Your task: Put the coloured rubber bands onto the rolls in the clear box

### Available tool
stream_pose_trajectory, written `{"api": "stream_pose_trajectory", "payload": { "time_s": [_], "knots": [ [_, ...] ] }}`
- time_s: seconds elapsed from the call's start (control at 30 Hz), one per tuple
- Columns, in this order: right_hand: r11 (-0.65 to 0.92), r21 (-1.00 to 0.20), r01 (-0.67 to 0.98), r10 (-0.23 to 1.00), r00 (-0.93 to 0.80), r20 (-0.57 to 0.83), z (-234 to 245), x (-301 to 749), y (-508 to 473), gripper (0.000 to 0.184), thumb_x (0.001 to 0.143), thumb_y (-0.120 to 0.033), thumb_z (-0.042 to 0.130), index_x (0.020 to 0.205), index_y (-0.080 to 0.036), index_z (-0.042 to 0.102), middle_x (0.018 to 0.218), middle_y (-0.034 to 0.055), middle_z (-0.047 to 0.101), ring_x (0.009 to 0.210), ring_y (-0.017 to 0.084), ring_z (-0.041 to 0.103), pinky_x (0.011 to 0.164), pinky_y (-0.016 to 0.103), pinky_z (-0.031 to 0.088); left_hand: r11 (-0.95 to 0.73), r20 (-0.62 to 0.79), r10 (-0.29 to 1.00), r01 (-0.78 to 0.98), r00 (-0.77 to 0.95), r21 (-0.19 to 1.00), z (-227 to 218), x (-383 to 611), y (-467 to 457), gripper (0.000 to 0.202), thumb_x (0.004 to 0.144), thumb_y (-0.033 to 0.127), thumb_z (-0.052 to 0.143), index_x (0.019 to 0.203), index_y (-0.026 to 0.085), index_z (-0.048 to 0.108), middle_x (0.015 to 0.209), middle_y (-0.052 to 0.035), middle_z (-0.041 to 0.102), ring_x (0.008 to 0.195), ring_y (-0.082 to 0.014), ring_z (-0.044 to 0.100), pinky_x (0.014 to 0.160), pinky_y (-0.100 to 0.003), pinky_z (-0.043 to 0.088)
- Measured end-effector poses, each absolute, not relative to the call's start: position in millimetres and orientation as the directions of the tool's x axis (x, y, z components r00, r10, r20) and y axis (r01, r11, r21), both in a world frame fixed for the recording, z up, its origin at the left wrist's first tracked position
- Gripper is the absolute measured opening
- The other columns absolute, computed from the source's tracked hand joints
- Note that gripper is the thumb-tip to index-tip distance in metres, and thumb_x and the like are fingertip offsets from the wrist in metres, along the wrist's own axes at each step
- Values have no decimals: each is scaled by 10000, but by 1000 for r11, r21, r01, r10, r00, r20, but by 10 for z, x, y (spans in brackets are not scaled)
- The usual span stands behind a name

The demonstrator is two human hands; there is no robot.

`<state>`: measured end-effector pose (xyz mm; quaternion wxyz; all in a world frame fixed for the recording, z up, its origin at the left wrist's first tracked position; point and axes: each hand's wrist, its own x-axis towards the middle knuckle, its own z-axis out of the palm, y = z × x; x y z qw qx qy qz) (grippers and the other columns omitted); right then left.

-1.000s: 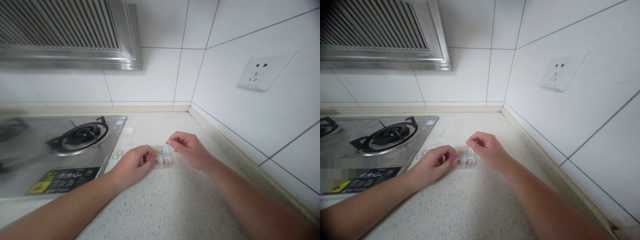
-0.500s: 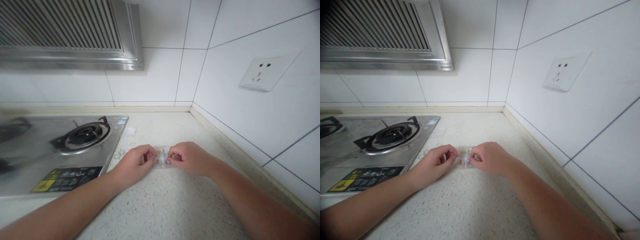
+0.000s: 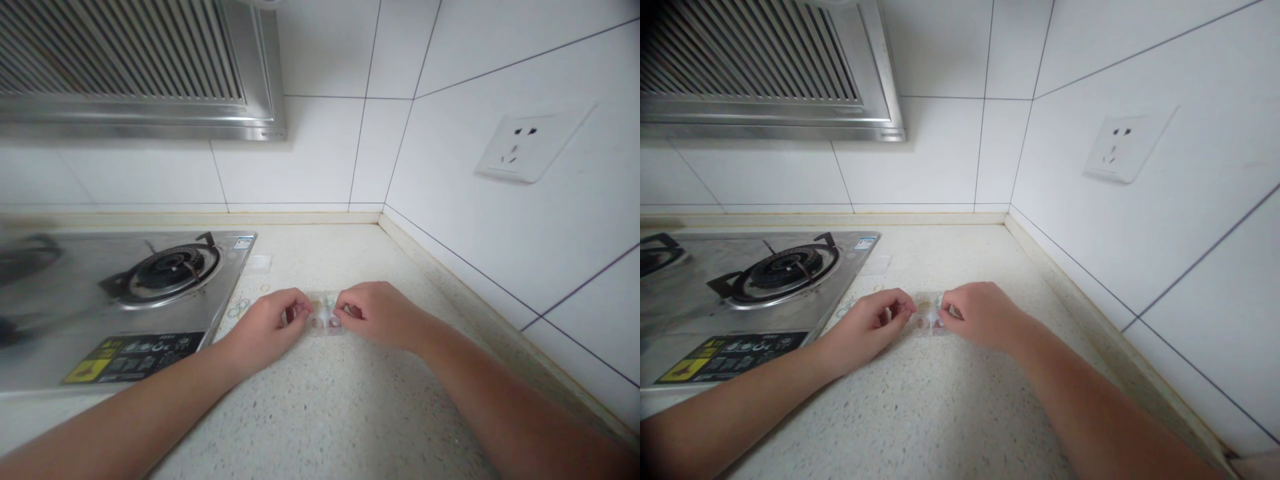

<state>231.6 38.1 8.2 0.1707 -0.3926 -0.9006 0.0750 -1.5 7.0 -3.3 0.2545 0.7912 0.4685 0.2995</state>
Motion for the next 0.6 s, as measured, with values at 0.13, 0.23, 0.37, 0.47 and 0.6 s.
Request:
{"api": "stream_pose_trajectory", "payload": {
  "time_s": [0.13,0.23,0.37,0.47,0.6],
  "knots": [
    [661,-321,678,750,-609,259,87,2315,402,174,853,-276,585,729,-180,660,610,-17,588,545,88,457,550,259,223,-426,231,897,598,376,679,-33,-17,71,149,862,192,510,919,188,648,764,2,625,655,-121,538,591,-224,397],
    [649,-369,665,760,-595,264,84,2318,421,173,873,-271,564,772,-182,673,622,-17,596,561,89,473,561,246,251,-424,227,898,606,376,673,-29,-15,71,146,864,198,512,918,191,648,765,4,627,649,-119,538,586,-223,394],
    [625,-435,648,776,-574,261,62,2330,452,203,891,-290,545,792,-171,677,618,-12,595,560,90,482,565,241,277,-441,234,891,621,389,648,-21,-10,65,144,871,205,510,911,187,647,768,-2,631,656,-123,545,581,-223,387],
    [604,-489,629,789,-556,260,40,2342,479,217,895,-298,536,799,-165,679,618,-8,599,552,91,488,554,240,286,-460,225,881,640,417,615,-14,-7,51,139,878,218,511,916,191,642,778,-2,630,656,-122,549,582,-227,387],
    [596,-534,599,791,-553,262,9,2353,513,219,901,-292,529,813,-160,679,630,-4,611,561,95,510,551,237,303,-540,234,836,668,496,512,28,-27,25,135,893,220,503,940,197,628,825,-9,633,715,-134,565,629,-243,414]
  ]
}}
